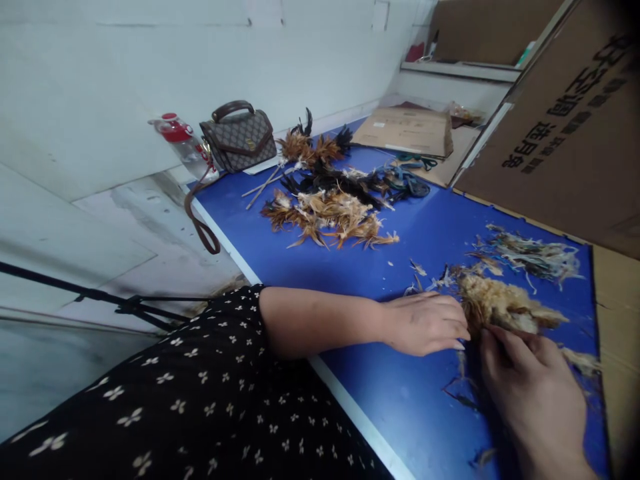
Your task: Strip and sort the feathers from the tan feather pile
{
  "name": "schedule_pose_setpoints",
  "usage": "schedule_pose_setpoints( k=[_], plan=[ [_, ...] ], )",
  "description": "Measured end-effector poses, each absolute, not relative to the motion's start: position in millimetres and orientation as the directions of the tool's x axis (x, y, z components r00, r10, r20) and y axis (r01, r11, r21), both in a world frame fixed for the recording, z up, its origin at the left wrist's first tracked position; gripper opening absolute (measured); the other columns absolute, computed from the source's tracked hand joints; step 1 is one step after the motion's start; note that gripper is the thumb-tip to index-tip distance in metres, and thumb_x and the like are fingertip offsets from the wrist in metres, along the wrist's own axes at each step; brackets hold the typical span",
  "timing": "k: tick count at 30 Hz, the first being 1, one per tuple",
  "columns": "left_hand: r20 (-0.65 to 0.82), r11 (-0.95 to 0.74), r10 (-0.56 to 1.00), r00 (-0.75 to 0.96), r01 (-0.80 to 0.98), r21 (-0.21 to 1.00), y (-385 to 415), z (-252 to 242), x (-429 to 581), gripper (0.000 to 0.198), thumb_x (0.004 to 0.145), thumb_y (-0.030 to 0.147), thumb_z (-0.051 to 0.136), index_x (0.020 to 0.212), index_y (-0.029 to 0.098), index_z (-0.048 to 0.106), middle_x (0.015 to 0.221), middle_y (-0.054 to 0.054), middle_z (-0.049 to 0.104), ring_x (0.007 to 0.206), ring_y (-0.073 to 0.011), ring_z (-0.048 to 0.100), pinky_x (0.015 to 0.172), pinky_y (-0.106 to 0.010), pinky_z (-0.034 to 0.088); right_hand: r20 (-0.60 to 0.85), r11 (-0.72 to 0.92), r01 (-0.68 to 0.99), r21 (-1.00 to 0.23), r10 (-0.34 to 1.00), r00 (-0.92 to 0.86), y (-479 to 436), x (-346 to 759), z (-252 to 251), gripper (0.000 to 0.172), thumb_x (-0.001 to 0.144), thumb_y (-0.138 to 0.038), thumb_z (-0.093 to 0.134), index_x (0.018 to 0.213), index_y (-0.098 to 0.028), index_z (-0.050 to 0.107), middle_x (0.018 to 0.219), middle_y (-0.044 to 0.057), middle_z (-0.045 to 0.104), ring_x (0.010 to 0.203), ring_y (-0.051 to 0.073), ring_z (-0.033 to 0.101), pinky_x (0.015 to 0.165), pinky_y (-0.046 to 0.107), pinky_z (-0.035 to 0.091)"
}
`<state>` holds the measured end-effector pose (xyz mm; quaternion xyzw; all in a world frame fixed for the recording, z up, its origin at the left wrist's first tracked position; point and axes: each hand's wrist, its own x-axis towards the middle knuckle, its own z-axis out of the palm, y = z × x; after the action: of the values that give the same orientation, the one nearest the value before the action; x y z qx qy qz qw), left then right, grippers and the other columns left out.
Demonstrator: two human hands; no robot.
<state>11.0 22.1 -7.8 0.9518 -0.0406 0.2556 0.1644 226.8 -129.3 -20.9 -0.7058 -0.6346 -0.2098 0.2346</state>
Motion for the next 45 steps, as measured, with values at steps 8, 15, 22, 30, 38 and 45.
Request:
schedule_pose_setpoints(
  k=[8,15,22,30,38,45],
  plan=[
    [0.534,-0.917,0.071,0.842,-0.156,0.367,25,-14,10,0.032,0.114,0.03,0.06,0.122,0.013,0.086,0.124,-0.018,0.084,0.125,-0.0253,0.075,0.121,-0.044,0.059,0.578,-0.239,0.966,0.097,0.804,0.141,-124,236,-26,0.036,0.106,-0.045,0.06,0.105,-0.017,0.083,0.092,0.014,0.073,0.068,0.022,0.055,0.062,0.041,0.039],
    [0.504,-0.907,0.207,0.838,-0.029,0.421,31,-7,11,0.029,0.113,0.023,0.059,0.124,0.011,0.083,0.124,-0.019,0.084,0.125,-0.0248,0.075,0.122,-0.047,0.058,0.65,-0.239,0.97,0.047,0.744,0.152,-130,238,-24,0.028,0.103,-0.043,0.066,0.107,-0.02,0.082,0.093,0.012,0.074,0.072,0.024,0.061,0.064,0.04,0.041],
    [0.36,-0.984,0.049,0.932,-0.016,0.175,21,32,26,0.038,0.115,0.027,0.052,0.14,0.011,0.077,0.136,-0.017,0.08,0.138,-0.0307,0.068,0.12,-0.047,0.053,0.651,0.034,0.998,-0.051,0.759,0.007,-126,244,-15,0.031,0.106,-0.039,0.063,0.125,-0.019,0.078,0.124,0.015,0.081,0.106,0.03,0.074,0.101,0.045,0.056],
    [0.123,-0.995,-0.062,0.991,-0.07,0.067,40,30,78,0.042,0.113,0.032,0.055,0.142,0.009,0.075,0.143,-0.019,0.076,0.139,-0.0329,0.069,0.116,-0.047,0.053,0.565,-0.029,0.998,-0.048,0.823,0.051,-121,256,-48,0.045,0.109,-0.039,0.048,0.143,-0.023,0.075,0.141,0.015,0.081,0.136,0.036,0.071,0.125,0.064,0.045],
    [0.131,-0.989,-0.065,0.989,-0.081,0.123,51,21,84,0.049,0.112,0.051,0.062,0.138,0.012,0.078,0.139,-0.019,0.075,0.132,-0.0342,0.068,0.117,-0.046,0.052,0.472,-0.092,0.996,-0.019,0.877,0.09,-126,258,-53,0.053,0.115,-0.046,0.041,0.149,-0.021,0.074,0.157,0.015,0.074,0.155,0.037,0.062,0.136,0.073,0.034],
    [0.159,-0.99,-0.077,0.984,-0.094,0.102,50,15,68,0.045,0.107,0.045,0.073,0.13,0.008,0.079,0.133,-0.02,0.076,0.126,-0.0335,0.069,0.111,-0.045,0.055,0.457,-0.152,0.988,-0.006,0.879,0.138,-123,253,-52,0.059,0.117,-0.05,0.037,0.148,-0.018,0.076,0.157,0.017,0.074,0.151,0.037,0.065,0.134,0.073,0.038]
  ],
)
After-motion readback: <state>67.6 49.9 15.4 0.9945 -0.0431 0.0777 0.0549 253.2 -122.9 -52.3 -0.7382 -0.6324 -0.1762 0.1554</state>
